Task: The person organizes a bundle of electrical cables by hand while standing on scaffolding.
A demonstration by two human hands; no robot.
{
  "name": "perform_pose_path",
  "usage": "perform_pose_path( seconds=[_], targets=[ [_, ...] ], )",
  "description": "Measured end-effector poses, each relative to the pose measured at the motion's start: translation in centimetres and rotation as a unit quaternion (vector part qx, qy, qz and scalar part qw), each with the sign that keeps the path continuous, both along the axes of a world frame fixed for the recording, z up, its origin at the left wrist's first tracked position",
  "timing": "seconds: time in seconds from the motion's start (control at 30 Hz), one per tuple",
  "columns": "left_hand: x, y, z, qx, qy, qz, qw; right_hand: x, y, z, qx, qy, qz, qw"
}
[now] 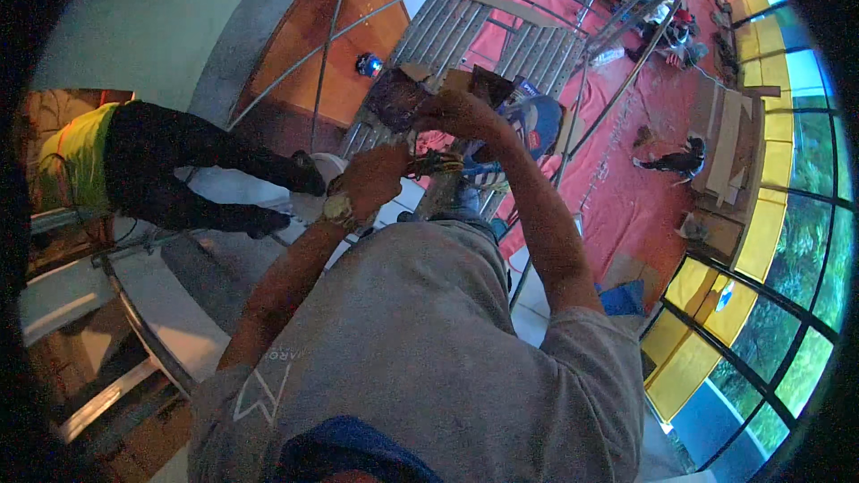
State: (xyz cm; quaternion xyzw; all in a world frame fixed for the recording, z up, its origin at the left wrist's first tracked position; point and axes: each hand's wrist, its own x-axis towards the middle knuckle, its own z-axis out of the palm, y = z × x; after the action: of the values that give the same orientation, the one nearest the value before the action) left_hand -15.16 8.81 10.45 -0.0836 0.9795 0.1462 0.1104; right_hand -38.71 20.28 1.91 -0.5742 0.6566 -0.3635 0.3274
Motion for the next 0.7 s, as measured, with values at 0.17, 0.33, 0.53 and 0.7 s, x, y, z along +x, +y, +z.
perform_pose_path(
  seconds=[0.17,0.33,0.53,0.7],
  targets=[
    [0.0,-1.4,1.0,0.004,-0.002,0.054,0.999,5.7,1.1,-11.9,-0.139,-0.167,-0.014,0.976],
    [0.8,-5.9,-2.6,0.009,-0.009,0.132,0.991,13.4,6.1,-7.6,-0.028,-0.213,-0.06,0.975],
    [0.3,-7.7,-7.1,0.006,-0.083,0.167,0.982,12.5,6.3,6.6,0.086,0.138,0.06,0.985],
    [0.1,-5.4,-8.2,-0.004,-0.055,0.171,0.984,9.2,2.4,12.6,0.093,0.23,0.005,0.969]
  ],
)
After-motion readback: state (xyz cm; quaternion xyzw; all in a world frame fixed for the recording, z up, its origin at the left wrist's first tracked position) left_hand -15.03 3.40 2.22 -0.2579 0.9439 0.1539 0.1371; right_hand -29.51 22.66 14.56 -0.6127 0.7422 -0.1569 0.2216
